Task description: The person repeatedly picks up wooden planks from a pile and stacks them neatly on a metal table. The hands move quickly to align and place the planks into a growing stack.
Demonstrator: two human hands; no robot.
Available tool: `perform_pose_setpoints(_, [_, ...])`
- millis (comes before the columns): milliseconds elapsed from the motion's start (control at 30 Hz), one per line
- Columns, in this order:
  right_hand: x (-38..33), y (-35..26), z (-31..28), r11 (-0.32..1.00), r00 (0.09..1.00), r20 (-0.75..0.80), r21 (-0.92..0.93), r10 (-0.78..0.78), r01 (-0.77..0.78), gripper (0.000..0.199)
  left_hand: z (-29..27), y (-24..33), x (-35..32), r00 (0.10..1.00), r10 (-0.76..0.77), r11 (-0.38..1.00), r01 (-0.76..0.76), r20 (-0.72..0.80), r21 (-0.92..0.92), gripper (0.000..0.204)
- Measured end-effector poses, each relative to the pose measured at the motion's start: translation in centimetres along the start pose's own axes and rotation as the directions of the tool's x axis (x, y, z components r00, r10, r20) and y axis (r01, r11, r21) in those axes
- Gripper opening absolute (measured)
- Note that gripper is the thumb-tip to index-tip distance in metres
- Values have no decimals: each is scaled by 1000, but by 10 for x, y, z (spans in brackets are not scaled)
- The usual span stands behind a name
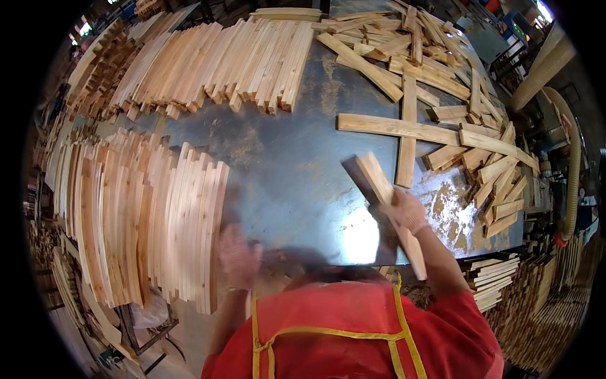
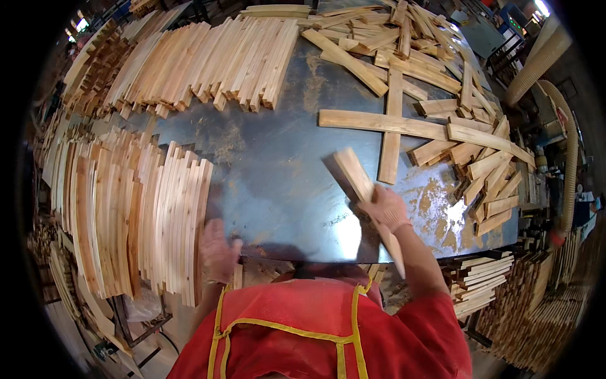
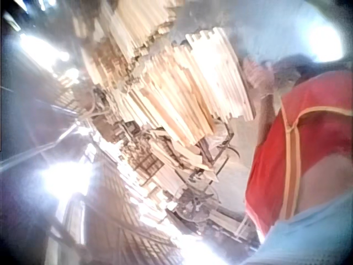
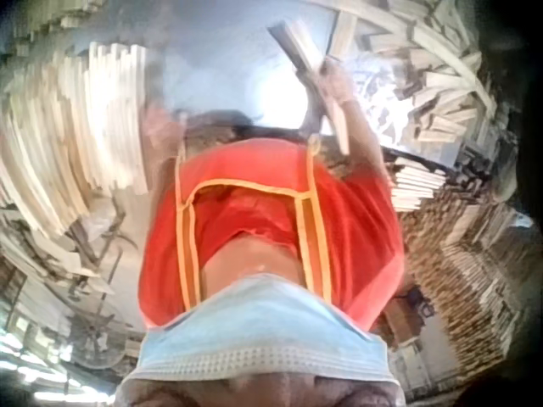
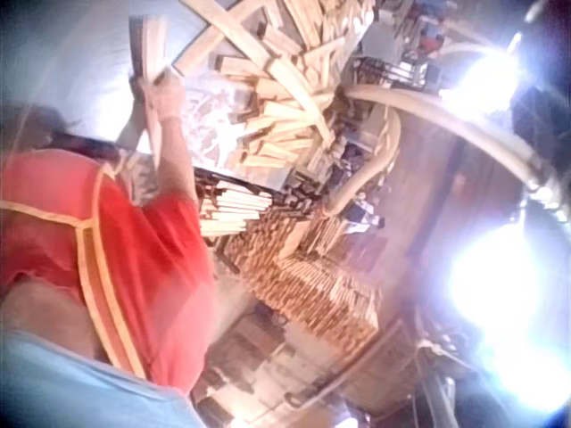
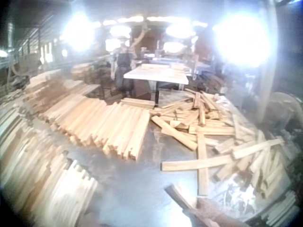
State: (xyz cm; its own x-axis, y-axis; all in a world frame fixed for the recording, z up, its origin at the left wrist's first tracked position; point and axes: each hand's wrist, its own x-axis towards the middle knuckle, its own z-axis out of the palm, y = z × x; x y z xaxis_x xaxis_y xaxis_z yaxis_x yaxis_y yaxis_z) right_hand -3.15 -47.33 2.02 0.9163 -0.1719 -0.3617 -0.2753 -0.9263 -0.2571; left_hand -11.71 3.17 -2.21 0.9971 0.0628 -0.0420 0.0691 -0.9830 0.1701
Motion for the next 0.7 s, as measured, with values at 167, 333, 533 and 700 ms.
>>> perform_pose_setpoints(167, [89,-111,3,554,980,198,816,6,-168,81,15,142,60,888,154,670,229,433,-707,74])
perform_pose_setpoints(333, [189,-100,-22,933,958,-154,234,-243,275,83,35,171,107,784,81,509,498,615,-702,61])
perform_pose_setpoints(533, [236,-12,-64,819,959,47,-509,-279,264,89,31,145,96,675,-21,271,714,738,-645,49])
perform_pose_setpoints(700, [170,-25,-43,903,871,361,-143,-334,405,101,9,80,29,913,-263,914,339,312,-222,52])
